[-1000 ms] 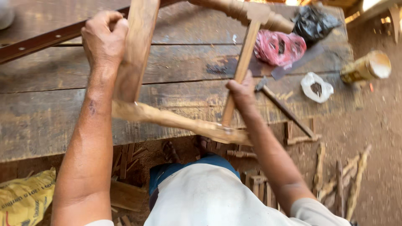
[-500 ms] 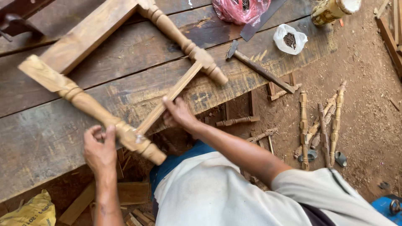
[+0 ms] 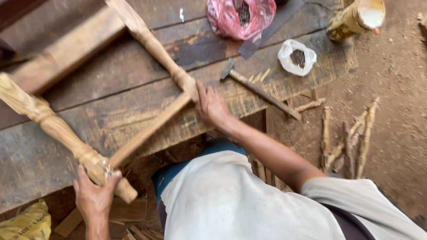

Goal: The person assembles a wooden frame by hammering nails into turned wooden legs and cross-members on a low wooden workbench.

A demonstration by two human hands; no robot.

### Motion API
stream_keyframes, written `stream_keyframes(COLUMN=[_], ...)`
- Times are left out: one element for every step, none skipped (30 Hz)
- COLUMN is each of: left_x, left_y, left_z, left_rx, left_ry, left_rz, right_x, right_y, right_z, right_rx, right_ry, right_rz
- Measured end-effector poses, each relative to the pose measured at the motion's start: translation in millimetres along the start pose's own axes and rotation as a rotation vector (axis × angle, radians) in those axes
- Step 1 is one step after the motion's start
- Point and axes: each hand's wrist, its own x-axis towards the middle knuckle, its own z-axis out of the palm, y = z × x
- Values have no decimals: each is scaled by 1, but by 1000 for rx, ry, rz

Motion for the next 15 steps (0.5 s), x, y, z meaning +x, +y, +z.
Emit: stream_keyframes(left_x=[-5,-11,-14,-12,-16,-16,-11,-6,1,6,4,-1,-8,-5,-4], left_y=[4,6,9,10,13,12,10,13,15,14,10,6,-1,-1,-3], left_z=[3,5,10,8,13,10,0,11,17,24,32,42,50,63,62], left_rx=[7,48,86,78,67,17,-41,-45,176,398,403,299,192,97,15], left_ry=[7,-3,-19,91,175,115,76,72,278,481,490,499,511,562,636], left_rz=[-3,-36,-59,73,200,168,139,143,209,277,269,213,144,184,215], right_x=[-12,-16,-20,-20,-21,-18,-8,-4,2,7,13,3,22,22,16], right_y=[6,14,25,38,55,71,85,103,121,141,164,198,230,261,291], right_z=[-4,-11,-19,-28,-36,-45,-53,-64,-76,-88,-98,-112,-125,-132,-140], right_rx=[-53,-44,-6,33,29,220,410,405,390,373,405,731,434,230,20], right_ry=[2,2,-60,-122,-136,-108,-63,-61,-13,29,298,234,313,635,613], right_rz=[-37,-41,-83,-125,-104,-330,-571,-567,-348,-127,-87,166,252,-61,-30])
